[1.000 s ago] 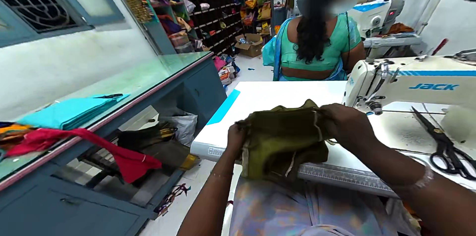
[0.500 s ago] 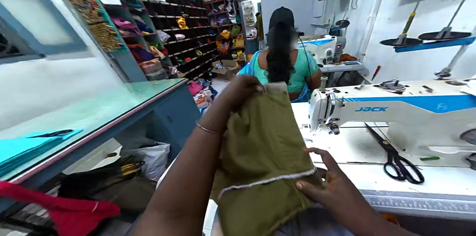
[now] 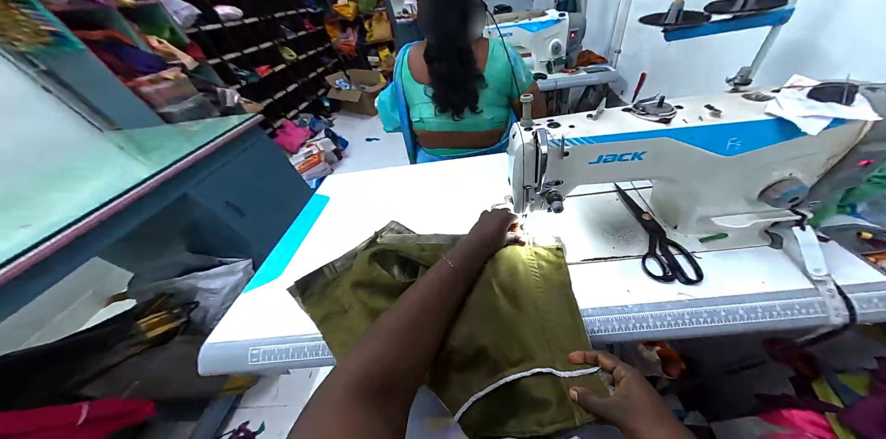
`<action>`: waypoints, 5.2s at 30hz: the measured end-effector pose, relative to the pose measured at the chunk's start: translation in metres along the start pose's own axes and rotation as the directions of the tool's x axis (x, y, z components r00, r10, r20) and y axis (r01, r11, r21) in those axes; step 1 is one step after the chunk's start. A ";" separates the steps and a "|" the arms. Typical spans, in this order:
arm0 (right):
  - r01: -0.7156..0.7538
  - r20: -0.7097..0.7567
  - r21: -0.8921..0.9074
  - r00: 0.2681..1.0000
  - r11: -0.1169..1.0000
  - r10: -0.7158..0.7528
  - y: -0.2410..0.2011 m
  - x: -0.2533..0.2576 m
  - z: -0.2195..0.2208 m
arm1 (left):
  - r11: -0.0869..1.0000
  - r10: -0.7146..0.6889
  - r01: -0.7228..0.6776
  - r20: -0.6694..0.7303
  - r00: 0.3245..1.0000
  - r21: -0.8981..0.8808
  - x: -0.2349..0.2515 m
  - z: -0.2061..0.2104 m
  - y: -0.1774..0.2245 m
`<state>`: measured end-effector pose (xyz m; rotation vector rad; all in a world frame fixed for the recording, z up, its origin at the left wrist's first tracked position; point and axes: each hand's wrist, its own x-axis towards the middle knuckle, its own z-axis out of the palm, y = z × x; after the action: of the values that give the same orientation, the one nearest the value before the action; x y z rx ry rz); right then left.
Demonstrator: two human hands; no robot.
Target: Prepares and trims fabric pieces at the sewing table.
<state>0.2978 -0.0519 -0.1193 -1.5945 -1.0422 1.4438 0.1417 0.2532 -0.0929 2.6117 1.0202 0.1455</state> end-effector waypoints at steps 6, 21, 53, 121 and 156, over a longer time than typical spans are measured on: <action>-0.094 0.072 -0.662 0.979 0.744 0.188 -0.054 0.012 -0.021 | 0.988 -0.155 0.154 0.055 0.986 0.027 -0.011 -0.005 0.026; 0.502 0.204 -0.752 0.794 0.428 -0.573 -0.057 0.178 -0.039 | 0.956 -0.254 0.247 -0.022 0.967 -0.156 -0.002 -0.002 0.020; 0.356 -0.147 -0.697 0.779 0.623 -0.610 -0.059 0.141 -0.062 | 0.902 -0.395 0.386 -0.010 0.919 -0.195 0.015 -0.002 0.018; 0.737 0.332 -0.592 0.592 0.326 -0.734 -0.014 0.128 -0.043 | 0.983 -0.028 0.042 0.074 0.997 -0.181 -0.096 0.030 0.041; 0.451 0.134 -0.804 0.772 0.387 -0.622 -0.020 0.126 -0.027 | 0.988 0.013 -0.017 -0.032 0.999 -0.154 -0.103 0.046 0.055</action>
<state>0.3279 0.0719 -0.1489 -1.6367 -2.0570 0.2866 0.1108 0.1341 -0.1144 2.4849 0.9598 0.2593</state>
